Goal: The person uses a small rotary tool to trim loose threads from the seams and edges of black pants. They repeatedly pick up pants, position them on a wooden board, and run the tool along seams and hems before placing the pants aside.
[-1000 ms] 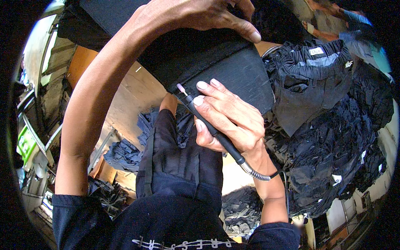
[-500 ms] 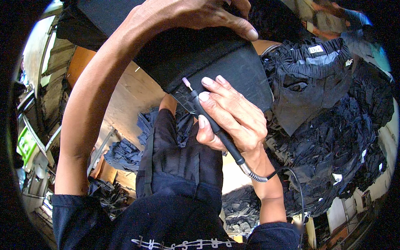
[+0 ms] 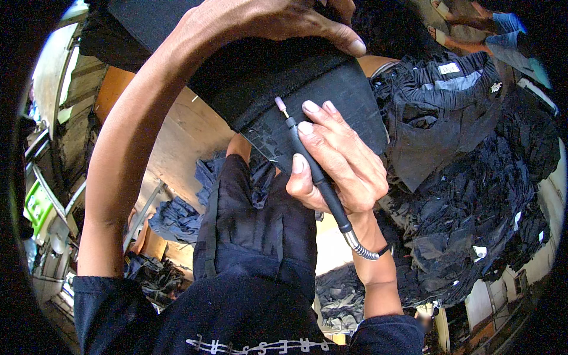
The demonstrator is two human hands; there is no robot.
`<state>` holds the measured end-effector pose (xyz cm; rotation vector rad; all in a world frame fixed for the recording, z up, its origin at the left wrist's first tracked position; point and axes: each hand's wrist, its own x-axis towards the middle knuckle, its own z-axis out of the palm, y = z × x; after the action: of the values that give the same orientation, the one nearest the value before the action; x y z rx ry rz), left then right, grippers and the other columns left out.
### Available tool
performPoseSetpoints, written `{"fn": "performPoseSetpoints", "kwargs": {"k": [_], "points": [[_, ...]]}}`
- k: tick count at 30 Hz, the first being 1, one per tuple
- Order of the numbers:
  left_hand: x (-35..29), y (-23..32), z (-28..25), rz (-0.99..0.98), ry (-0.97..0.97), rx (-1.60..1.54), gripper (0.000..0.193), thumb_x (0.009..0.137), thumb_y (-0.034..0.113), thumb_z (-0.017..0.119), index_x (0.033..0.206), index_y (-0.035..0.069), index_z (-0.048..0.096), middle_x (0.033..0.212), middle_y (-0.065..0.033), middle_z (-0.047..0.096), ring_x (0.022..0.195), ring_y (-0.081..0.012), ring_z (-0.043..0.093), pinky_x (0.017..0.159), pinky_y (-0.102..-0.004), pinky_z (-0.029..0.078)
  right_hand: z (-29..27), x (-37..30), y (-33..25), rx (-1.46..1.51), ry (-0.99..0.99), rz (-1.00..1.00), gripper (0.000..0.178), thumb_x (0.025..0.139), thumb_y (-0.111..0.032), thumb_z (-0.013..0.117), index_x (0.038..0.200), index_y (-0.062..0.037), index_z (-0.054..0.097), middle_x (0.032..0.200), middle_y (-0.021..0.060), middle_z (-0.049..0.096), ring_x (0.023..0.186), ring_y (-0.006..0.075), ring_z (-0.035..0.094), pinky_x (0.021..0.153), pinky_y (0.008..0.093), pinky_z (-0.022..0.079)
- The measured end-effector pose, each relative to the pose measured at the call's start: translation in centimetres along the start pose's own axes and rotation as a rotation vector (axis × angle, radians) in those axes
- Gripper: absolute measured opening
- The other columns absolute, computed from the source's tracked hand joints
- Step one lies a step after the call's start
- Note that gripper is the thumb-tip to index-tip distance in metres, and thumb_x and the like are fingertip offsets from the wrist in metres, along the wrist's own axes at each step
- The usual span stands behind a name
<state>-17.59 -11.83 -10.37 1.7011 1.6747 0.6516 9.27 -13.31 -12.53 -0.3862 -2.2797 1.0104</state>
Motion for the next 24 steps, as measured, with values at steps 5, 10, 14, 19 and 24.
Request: {"fn": "performPoseSetpoints", "kwargs": {"k": [5, 10, 14, 19, 24], "points": [[0.0, 0.0, 0.0, 0.003, -0.004, 0.011, 0.045, 0.089, 0.051, 0.089, 0.1, 0.007, 0.088, 0.079, -0.0161, 0.079, 0.071, -0.0323, 0.077, 0.068, -0.0437, 0.059, 0.0, -0.2, 0.1, -0.018, 0.029, 0.014, 0.033, 0.084, -0.004, 0.074, 0.114, 0.0076, 0.08, 0.104, 0.0239, 0.081, 0.109, 0.043, 0.082, 0.103, 0.058, 0.064], [0.2, -0.6, 0.5, 0.034, 0.014, 0.017, 0.044, 0.089, 0.051, 0.089, 0.099, 0.007, 0.088, 0.078, -0.016, 0.079, 0.071, -0.033, 0.077, 0.068, -0.0438, 0.059, -0.1, -0.3, 0.0, -0.061, 0.052, 0.055, 0.035, 0.084, -0.004, 0.074, 0.116, 0.0081, 0.08, 0.104, 0.025, 0.081, 0.108, 0.0437, 0.082, 0.104, 0.0584, 0.064], [0.3, -0.9, 1.0, 0.071, 0.062, 0.062, 0.043, 0.089, 0.05, 0.089, 0.097, 0.007, 0.088, 0.077, -0.0163, 0.078, 0.071, -0.0335, 0.077, 0.068, -0.0442, 0.059, 0.1, -0.2, 0.0, -0.039, 0.039, 0.026, 0.033, 0.084, -0.005, 0.074, 0.114, 0.0076, 0.08, 0.103, 0.0242, 0.081, 0.108, 0.0434, 0.082, 0.103, 0.058, 0.064], [0.2, -0.9, 0.6, 0.048, 0.039, 0.032, 0.043, 0.089, 0.049, 0.09, 0.096, 0.006, 0.087, 0.077, -0.0166, 0.078, 0.07, -0.0337, 0.077, 0.068, -0.0444, 0.059, 0.0, -0.1, 0.0, 0.015, -0.014, -0.019, 0.029, 0.085, -0.005, 0.074, 0.111, 0.0065, 0.08, 0.101, 0.0226, 0.081, 0.107, 0.0425, 0.082, 0.102, 0.0573, 0.065], [0.1, -0.6, 0.3, 0.064, 0.035, 0.039, 0.043, 0.088, 0.048, 0.09, 0.097, 0.006, 0.087, 0.077, -0.0165, 0.078, 0.07, -0.0335, 0.077, 0.067, -0.0442, 0.059, 0.0, 0.2, -0.1, 0.053, -0.081, -0.049, 0.028, 0.086, -0.005, 0.076, 0.111, 0.0043, 0.082, 0.102, 0.0217, 0.081, 0.108, 0.0409, 0.082, 0.103, 0.0562, 0.065]]}}
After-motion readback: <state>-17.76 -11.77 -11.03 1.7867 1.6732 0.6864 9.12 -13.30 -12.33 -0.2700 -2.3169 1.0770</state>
